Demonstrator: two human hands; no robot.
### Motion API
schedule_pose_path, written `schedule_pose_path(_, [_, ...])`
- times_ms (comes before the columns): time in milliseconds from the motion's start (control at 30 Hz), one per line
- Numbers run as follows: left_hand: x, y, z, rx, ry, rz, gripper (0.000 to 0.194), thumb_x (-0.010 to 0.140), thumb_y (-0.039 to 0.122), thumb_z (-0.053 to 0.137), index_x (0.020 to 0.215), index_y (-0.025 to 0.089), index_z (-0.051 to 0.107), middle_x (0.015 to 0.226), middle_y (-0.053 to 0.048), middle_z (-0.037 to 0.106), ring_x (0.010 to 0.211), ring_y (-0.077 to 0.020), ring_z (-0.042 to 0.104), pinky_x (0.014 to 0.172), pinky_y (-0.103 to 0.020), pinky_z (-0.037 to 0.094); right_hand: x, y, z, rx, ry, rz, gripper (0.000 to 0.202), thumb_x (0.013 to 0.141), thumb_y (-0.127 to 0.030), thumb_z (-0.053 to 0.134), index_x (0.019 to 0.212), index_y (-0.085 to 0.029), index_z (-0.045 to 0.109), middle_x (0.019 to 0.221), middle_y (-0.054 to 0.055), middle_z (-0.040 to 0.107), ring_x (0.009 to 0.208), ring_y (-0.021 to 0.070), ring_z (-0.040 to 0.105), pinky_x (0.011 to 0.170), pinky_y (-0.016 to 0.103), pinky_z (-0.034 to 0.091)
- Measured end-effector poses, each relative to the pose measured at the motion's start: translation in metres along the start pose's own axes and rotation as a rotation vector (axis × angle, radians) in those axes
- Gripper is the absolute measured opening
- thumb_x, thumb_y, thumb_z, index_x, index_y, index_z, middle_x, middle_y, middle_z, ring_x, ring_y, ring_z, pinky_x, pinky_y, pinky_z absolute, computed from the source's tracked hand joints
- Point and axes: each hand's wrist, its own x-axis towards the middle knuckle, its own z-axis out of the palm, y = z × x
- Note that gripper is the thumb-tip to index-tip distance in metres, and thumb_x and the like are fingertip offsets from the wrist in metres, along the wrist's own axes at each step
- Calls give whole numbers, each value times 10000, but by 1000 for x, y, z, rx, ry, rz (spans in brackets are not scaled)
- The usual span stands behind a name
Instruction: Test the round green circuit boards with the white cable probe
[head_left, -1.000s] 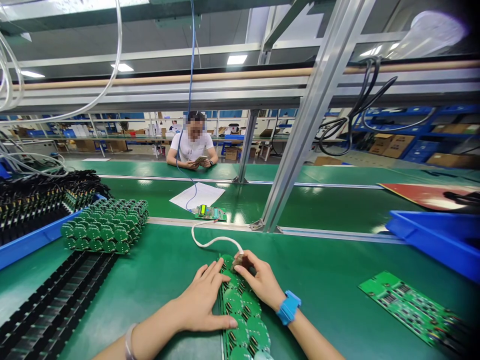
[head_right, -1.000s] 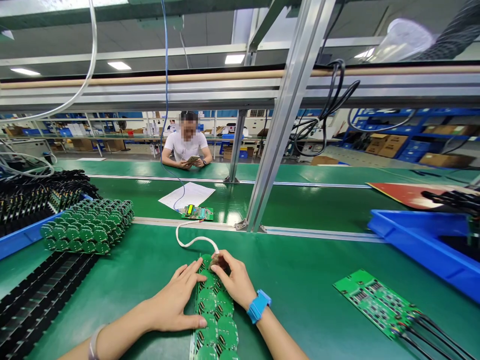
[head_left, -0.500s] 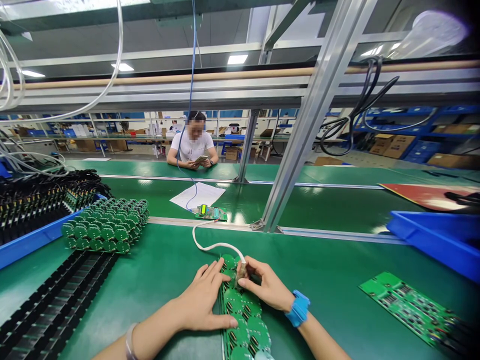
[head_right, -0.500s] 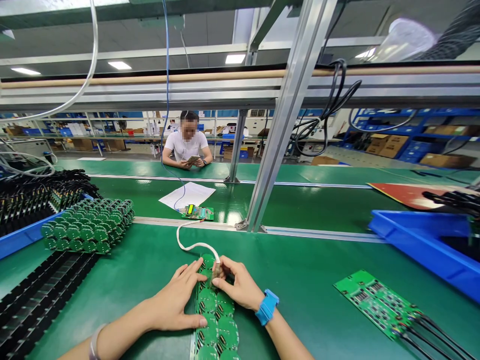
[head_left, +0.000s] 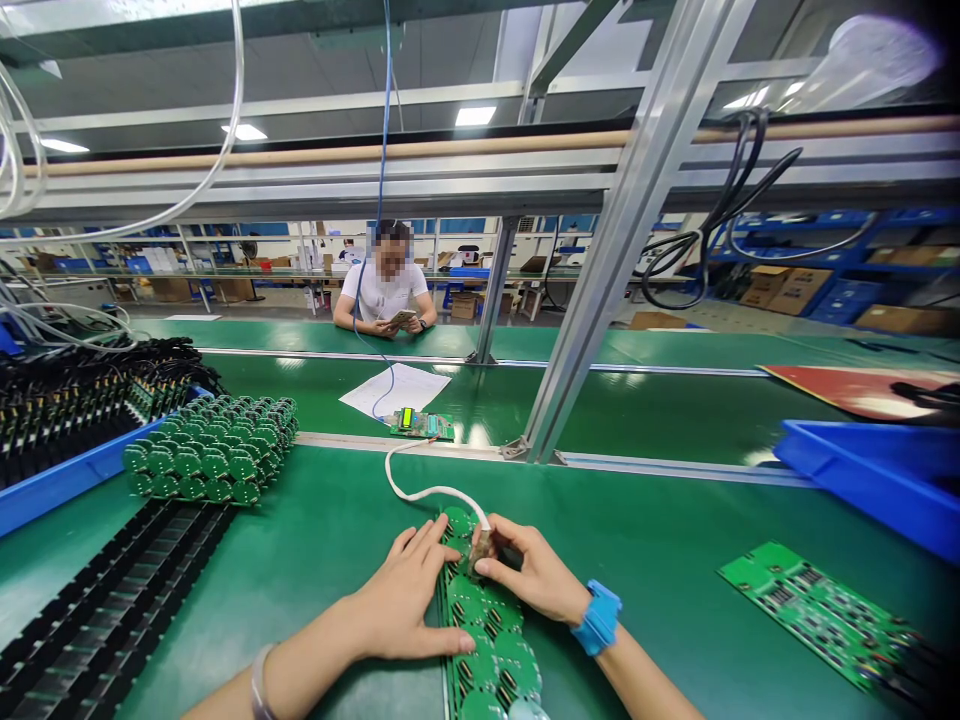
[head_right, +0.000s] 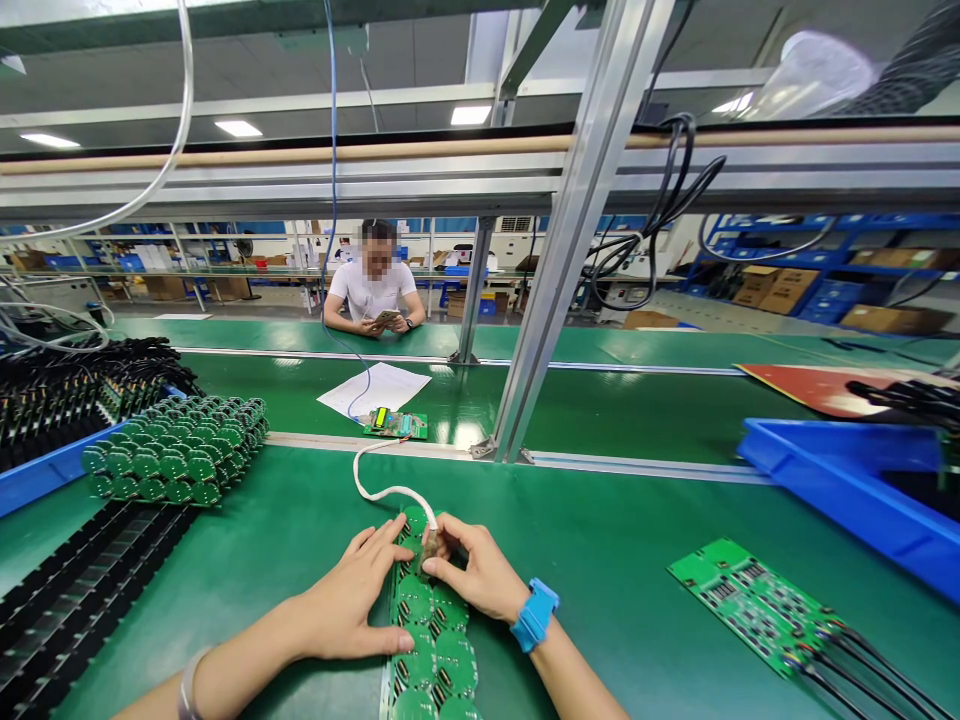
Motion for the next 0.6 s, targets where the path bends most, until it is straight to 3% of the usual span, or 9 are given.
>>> schedule_pose_path(400, [0,-1,0,17,-18,-11,847,824,701,574,1389,99,387,1576,-251,98,1471,-332,44,1170,-557,106,0,-3,1,-52,-28,-7,204,832,-363,621,763,-184,552,671,-22,526,627,145,457,618,253,396])
schedule_pose_path(600, [-2,-3,2,26,-32,43,1094,657,815,639,1460,149,310,1585,-235,-10,1447,-415,-23,1144,-621,71,0,-3,1,-67,-17,-10,192,838,-360,618,775,-189,557,667,-23,535,620,148,473,608,251,391])
